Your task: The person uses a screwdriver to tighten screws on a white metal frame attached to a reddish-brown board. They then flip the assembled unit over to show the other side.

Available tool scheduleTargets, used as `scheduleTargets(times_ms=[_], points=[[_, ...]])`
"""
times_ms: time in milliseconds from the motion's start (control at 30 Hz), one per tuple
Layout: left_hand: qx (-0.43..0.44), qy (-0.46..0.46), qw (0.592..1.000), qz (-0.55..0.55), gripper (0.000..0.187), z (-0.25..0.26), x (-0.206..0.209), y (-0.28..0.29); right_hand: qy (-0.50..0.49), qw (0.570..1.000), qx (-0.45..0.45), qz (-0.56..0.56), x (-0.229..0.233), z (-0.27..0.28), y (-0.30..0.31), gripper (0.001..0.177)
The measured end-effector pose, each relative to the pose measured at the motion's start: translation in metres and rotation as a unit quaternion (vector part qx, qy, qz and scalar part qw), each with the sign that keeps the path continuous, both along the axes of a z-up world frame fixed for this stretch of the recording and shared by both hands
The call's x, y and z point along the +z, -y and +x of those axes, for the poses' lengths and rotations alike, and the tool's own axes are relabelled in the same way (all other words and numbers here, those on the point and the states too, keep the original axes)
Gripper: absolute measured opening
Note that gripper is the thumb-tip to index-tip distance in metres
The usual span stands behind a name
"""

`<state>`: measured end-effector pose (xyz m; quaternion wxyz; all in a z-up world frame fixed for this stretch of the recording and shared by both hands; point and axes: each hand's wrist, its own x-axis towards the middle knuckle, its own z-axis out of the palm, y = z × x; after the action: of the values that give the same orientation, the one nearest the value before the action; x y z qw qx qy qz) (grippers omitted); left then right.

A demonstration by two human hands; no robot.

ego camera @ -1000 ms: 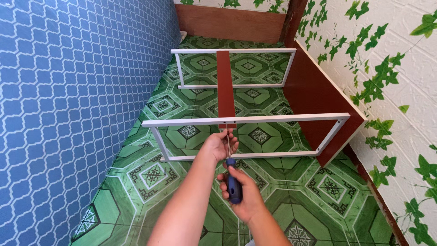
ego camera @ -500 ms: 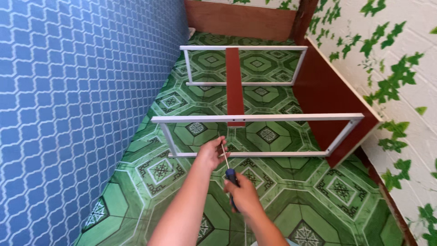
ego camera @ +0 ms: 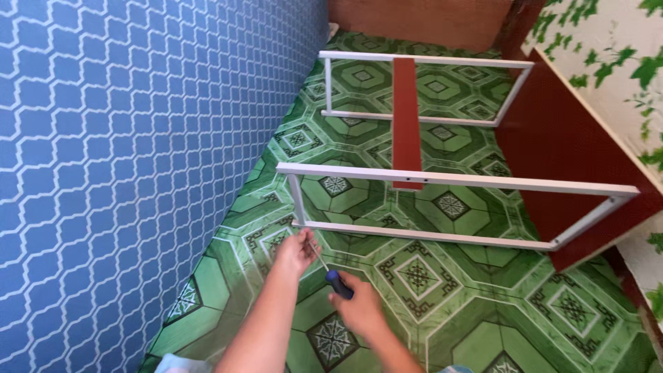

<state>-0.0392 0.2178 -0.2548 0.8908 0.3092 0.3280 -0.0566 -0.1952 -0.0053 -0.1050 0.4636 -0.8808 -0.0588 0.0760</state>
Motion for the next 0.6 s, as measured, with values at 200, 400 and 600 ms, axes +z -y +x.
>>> scheduleTargets(times_ms=[200,400,600], points=[[0.03,-0.105,0.944,0.312,0.021,-0.024,-0.016,-0.025,-0.074,0.993,-0.031,-0.081,0.01,-0.005,-0.023,0.06],[-0.045,-0.172,0.819,0.545,0.013,-0.035,-0.027,-0.034,-0.074,0.993,-0.033,-0.088,-0.002,0.009,-0.03,0.06],[-0.029,-0.17,0.77,0.615,0.017,-0.014,-0.046,-0.033,-0.078,0.993,-0.027,-0.082,-0.024,0.022,-0.029,0.062]])
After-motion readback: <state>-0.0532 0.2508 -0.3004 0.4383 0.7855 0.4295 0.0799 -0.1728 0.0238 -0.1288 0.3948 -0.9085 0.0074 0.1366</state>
